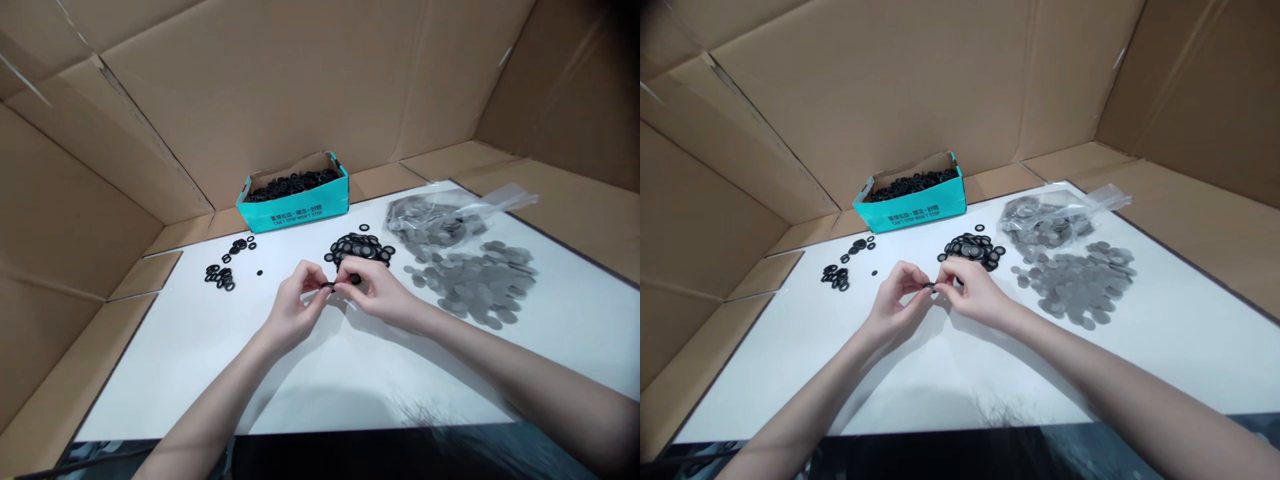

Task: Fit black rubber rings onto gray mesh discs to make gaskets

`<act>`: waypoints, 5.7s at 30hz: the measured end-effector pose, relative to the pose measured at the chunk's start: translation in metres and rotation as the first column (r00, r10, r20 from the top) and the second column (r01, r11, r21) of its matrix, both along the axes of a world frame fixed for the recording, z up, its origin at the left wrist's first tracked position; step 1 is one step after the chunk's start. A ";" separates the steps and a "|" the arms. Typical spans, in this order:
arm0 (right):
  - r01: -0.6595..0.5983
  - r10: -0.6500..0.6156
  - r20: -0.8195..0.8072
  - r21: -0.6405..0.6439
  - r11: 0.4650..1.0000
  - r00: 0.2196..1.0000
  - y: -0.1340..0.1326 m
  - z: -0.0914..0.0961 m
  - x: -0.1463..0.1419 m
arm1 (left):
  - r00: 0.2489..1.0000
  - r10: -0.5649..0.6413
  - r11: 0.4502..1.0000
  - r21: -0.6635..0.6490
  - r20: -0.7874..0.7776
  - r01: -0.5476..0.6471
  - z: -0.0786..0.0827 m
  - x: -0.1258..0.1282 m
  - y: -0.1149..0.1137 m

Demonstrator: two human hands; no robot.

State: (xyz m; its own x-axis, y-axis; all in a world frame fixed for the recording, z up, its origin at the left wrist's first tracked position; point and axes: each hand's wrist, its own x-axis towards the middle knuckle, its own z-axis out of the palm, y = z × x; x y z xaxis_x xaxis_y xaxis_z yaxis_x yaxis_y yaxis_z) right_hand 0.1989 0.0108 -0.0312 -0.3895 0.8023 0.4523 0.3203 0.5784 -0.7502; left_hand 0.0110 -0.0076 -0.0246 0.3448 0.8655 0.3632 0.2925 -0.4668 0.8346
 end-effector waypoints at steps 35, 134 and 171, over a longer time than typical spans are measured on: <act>-0.066 0.060 -0.044 -0.161 0.985 0.997 -0.003 0.008 0.001 | 0.997 -0.072 0.988 -0.140 0.009 0.073 0.008 0.001 -0.002; 0.043 -0.048 -0.070 -0.076 0.996 0.996 -0.004 0.003 -0.003 | 0.979 0.060 0.986 -0.165 0.193 -0.027 0.014 0.003 0.002; -0.015 0.015 -0.009 0.010 1.000 1.000 -0.007 -0.002 -0.006 | 0.997 -0.031 0.988 -0.148 0.073 0.042 0.015 -0.004 0.005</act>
